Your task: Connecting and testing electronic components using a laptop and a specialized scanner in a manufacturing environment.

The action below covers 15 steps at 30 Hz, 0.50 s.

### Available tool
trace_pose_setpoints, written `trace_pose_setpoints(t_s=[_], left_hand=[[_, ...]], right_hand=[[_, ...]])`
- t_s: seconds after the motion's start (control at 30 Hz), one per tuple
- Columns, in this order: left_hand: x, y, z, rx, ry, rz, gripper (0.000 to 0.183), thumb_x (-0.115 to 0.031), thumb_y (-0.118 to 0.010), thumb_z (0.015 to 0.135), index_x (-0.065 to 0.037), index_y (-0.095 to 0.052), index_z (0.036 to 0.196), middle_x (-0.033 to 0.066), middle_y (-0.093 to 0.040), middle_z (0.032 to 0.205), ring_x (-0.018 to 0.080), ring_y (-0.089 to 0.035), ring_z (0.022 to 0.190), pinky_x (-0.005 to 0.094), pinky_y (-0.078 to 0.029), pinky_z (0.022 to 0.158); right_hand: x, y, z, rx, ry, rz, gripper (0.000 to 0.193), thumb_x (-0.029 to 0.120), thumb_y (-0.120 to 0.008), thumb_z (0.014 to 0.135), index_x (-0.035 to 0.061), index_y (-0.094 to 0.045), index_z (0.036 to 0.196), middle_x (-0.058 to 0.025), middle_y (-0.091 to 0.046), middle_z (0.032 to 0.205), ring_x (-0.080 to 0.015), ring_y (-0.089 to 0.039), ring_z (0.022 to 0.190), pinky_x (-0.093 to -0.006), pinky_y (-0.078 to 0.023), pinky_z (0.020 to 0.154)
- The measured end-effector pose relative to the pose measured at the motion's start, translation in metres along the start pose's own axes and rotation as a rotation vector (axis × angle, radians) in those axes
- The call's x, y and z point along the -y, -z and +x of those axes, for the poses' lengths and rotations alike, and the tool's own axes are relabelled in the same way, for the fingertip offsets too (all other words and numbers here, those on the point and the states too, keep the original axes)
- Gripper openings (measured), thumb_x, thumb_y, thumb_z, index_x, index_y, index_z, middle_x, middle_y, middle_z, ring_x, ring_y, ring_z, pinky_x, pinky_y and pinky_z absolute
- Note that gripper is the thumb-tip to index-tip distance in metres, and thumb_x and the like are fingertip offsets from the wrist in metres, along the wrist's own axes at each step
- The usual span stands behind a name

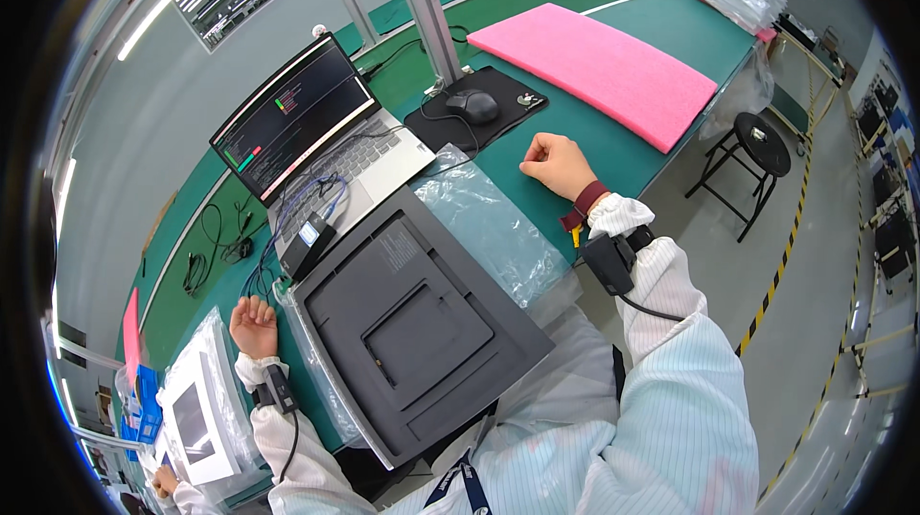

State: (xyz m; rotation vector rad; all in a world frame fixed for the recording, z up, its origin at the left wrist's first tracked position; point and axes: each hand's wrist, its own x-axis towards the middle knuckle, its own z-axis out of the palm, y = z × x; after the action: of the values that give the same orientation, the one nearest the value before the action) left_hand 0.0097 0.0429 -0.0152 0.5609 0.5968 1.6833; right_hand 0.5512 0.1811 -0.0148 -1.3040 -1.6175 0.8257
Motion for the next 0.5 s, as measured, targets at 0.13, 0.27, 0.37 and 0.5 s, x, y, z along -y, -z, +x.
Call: trace_pose_setpoints(t_s=[0.13, 0.27, 0.37, 0.5], left_hand=[[-0.001, -0.0051, -0.0024, -0.024, -0.008, 0.019, 0.015, -0.009, -0.047, 0.086, -0.008, -0.041, 0.072, 0.0009, -0.031, 0.061, 0.0111, -0.031, 0.053, 0.0245, -0.03, 0.053], [0.0, -0.002, -0.0001, -0.017, -0.004, 0.013, 0.018, -0.01, -0.048, 0.086, -0.009, -0.04, 0.07, 0.0005, -0.031, 0.061, 0.0107, -0.031, 0.053, 0.0245, -0.029, 0.052], [0.0004, -0.0041, -0.0006, -0.033, -0.005, 0.029, 0.02, -0.011, -0.049, 0.085, -0.01, -0.039, 0.068, 0.0001, -0.031, 0.06, 0.0104, -0.03, 0.052, 0.0245, -0.029, 0.052], [-0.0006, -0.0032, -0.0015, -0.034, -0.008, 0.029, 0.019, -0.011, -0.05, 0.085, -0.01, -0.039, 0.069, 0.0002, -0.031, 0.06, 0.0104, -0.03, 0.052, 0.0244, -0.029, 0.052]], right_hand=[[0.0016, -0.0009, 0.0002, -0.021, -0.001, -0.082, 0.014, 0.011, -0.067, 0.069, 0.0005, -0.058, 0.07, -0.0064, -0.061, 0.065, -0.0129, -0.058, 0.062, -0.0268, -0.046, 0.058], [-0.0003, -0.0008, 0.0017, -0.014, -0.018, -0.112, 0.013, 0.011, -0.068, 0.068, 0.0003, -0.061, 0.069, -0.0078, -0.062, 0.065, -0.0144, -0.059, 0.062, -0.0274, -0.047, 0.058], [0.0027, -0.0009, 0.0011, -0.022, -0.037, -0.125, 0.012, 0.011, -0.068, 0.067, 0.0006, -0.062, 0.068, -0.0079, -0.062, 0.065, -0.0145, -0.06, 0.061, -0.0276, -0.047, 0.057], [0.006, -0.0028, 0.0039, -0.031, -0.057, -0.136, 0.012, 0.011, -0.068, 0.066, 0.0001, -0.062, 0.067, -0.0079, -0.063, 0.065, -0.015, -0.06, 0.062, -0.0273, -0.047, 0.058]])
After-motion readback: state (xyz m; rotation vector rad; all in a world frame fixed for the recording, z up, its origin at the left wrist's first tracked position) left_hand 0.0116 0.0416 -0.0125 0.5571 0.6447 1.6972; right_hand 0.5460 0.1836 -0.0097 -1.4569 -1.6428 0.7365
